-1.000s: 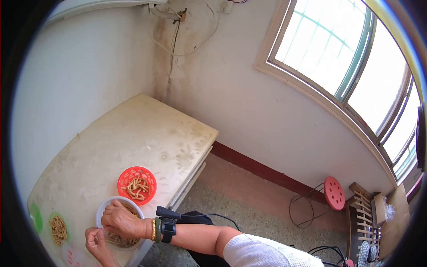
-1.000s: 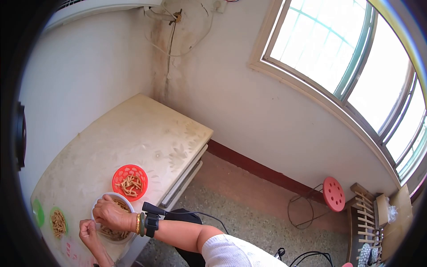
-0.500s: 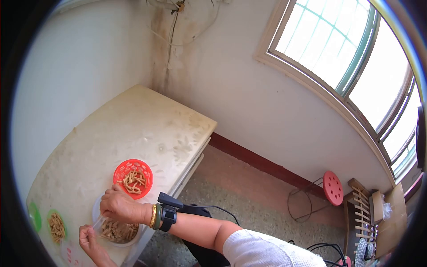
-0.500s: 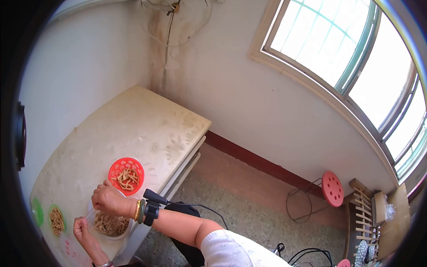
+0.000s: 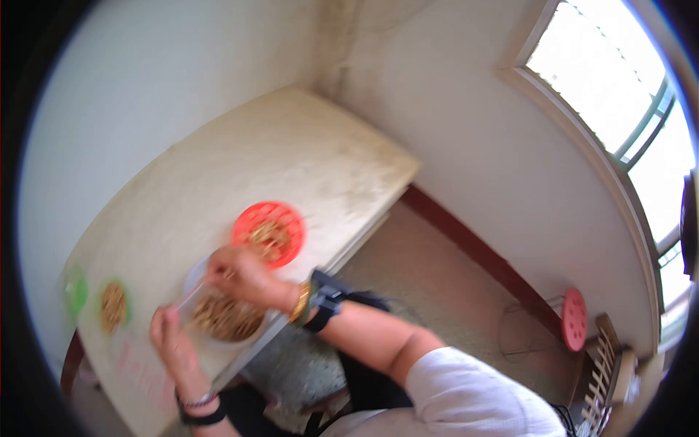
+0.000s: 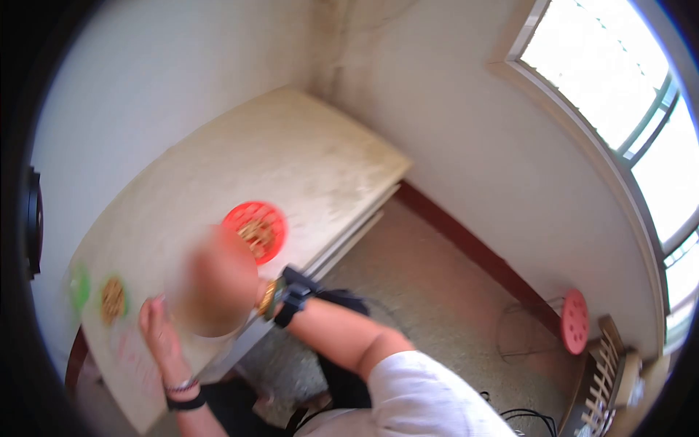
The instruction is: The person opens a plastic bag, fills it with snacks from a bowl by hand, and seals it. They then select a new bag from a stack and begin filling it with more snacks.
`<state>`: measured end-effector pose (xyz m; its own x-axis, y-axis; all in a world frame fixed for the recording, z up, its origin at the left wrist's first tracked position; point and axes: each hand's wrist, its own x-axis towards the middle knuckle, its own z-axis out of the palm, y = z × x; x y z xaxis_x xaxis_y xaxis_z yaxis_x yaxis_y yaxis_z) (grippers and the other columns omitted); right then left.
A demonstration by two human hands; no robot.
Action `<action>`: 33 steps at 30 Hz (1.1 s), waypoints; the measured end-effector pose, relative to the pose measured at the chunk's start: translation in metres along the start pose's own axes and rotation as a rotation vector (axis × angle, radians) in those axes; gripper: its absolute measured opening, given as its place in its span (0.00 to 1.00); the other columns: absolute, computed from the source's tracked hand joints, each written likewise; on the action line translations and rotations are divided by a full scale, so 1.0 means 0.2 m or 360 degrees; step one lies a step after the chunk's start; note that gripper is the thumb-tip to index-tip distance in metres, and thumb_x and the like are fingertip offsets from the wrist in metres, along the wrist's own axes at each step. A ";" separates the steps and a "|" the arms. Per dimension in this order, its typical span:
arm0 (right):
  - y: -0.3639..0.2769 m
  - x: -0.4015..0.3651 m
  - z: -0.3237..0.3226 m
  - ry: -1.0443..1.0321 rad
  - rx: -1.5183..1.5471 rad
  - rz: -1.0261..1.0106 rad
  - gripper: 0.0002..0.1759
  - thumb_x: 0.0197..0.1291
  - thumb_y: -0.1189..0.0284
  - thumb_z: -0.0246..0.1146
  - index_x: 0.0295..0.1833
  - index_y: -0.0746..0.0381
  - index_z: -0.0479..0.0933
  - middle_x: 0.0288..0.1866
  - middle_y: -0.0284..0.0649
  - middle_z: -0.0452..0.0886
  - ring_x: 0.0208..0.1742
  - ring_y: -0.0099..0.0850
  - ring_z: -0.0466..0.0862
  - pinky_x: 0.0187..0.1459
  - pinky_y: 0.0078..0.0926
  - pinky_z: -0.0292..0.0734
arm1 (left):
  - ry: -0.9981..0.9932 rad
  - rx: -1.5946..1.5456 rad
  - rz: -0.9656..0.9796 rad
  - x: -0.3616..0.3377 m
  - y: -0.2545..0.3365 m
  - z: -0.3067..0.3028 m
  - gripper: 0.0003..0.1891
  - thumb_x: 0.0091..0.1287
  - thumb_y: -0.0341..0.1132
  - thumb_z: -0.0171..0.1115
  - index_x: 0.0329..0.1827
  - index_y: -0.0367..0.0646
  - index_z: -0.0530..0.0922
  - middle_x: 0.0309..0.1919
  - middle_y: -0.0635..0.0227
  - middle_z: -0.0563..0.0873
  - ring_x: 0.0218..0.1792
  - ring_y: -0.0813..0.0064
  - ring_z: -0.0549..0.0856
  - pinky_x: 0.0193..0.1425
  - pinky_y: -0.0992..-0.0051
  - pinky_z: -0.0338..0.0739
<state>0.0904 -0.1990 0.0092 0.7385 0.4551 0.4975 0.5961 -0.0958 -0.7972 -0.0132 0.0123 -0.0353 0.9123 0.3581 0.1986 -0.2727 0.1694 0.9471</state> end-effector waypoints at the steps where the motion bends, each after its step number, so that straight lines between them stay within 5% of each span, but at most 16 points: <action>1: 0.01 -0.01 0.00 -0.0098 0.0182 0.0119 0.05 0.57 0.74 0.67 0.36 0.63 0.79 0.32 0.39 0.81 0.36 0.31 0.82 0.39 0.28 0.76 | 0.0066 -0.0096 -0.0039 -0.01 0.03 0.04 0.10 0.69 0.36 0.63 0.33 0.41 0.75 0.31 0.75 0.75 0.37 0.84 0.71 0.46 0.79 0.66; 5: 0.07 0.01 -0.03 -0.0310 0.0488 0.0406 0.05 0.64 0.71 0.65 0.42 0.61 0.79 0.38 0.29 0.81 0.42 0.20 0.79 0.47 0.21 0.76 | 0.0218 -0.0549 -0.0119 0.00 -0.04 0.03 0.08 0.64 0.31 0.68 0.42 0.36 0.81 0.35 0.70 0.84 0.41 0.80 0.80 0.51 0.78 0.71; 10: 0.00 -0.01 0.00 -0.0330 0.0325 0.0368 0.07 0.65 0.71 0.65 0.38 0.64 0.79 0.30 0.28 0.80 0.35 0.15 0.75 0.38 0.18 0.73 | 0.0218 -0.0742 -0.0171 -0.01 0.00 0.05 0.06 0.62 0.28 0.70 0.39 0.37 0.82 0.35 0.68 0.86 0.39 0.80 0.82 0.50 0.79 0.73; 15: 0.00 0.00 0.02 -0.0082 0.0792 0.0585 0.08 0.67 0.71 0.63 0.37 0.65 0.77 0.31 0.27 0.81 0.37 0.14 0.76 0.42 0.16 0.73 | 0.0193 -0.0744 -0.0171 0.03 0.03 0.10 0.05 0.63 0.32 0.70 0.37 0.40 0.84 0.33 0.68 0.87 0.39 0.80 0.82 0.50 0.77 0.73; 22: 0.00 -0.01 0.06 -0.0120 0.0774 0.0496 0.08 0.67 0.71 0.63 0.43 0.66 0.80 0.35 0.29 0.84 0.39 0.17 0.79 0.46 0.16 0.74 | 0.0190 -0.0745 -0.0218 0.03 -0.03 0.05 0.05 0.65 0.35 0.69 0.37 0.43 0.85 0.35 0.69 0.88 0.39 0.77 0.84 0.54 0.70 0.76; 28: 0.03 0.00 0.06 0.0035 0.1113 0.0699 0.09 0.68 0.70 0.61 0.42 0.65 0.82 0.38 0.35 0.86 0.41 0.23 0.83 0.48 0.23 0.77 | 0.0202 -0.0797 -0.0264 0.04 0.08 0.08 0.18 0.69 0.44 0.64 0.49 0.37 0.82 0.46 0.61 0.86 0.48 0.75 0.81 0.56 0.73 0.73; 30: 0.08 0.00 0.05 0.0008 0.1181 0.0782 0.11 0.69 0.69 0.59 0.44 0.64 0.82 0.39 0.35 0.86 0.42 0.24 0.83 0.48 0.25 0.77 | 0.0134 -0.0815 -0.0500 0.05 0.09 0.06 0.26 0.71 0.48 0.60 0.60 0.33 0.76 0.52 0.60 0.83 0.52 0.74 0.80 0.58 0.71 0.73; 33: 0.09 0.02 0.03 0.0003 0.1367 0.0933 0.13 0.71 0.66 0.57 0.48 0.63 0.81 0.41 0.37 0.85 0.44 0.25 0.83 0.49 0.26 0.77 | -0.0072 -0.0348 -0.0543 0.02 -0.01 0.04 0.22 0.71 0.46 0.60 0.57 0.35 0.77 0.62 0.53 0.76 0.58 0.67 0.76 0.66 0.66 0.66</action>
<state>0.1016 -0.1940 -0.0047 0.8408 0.5393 -0.0465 -0.2812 0.3618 -0.8888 -0.0060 0.0056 -0.0332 0.9728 0.2078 -0.1022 -0.0061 0.4644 0.8856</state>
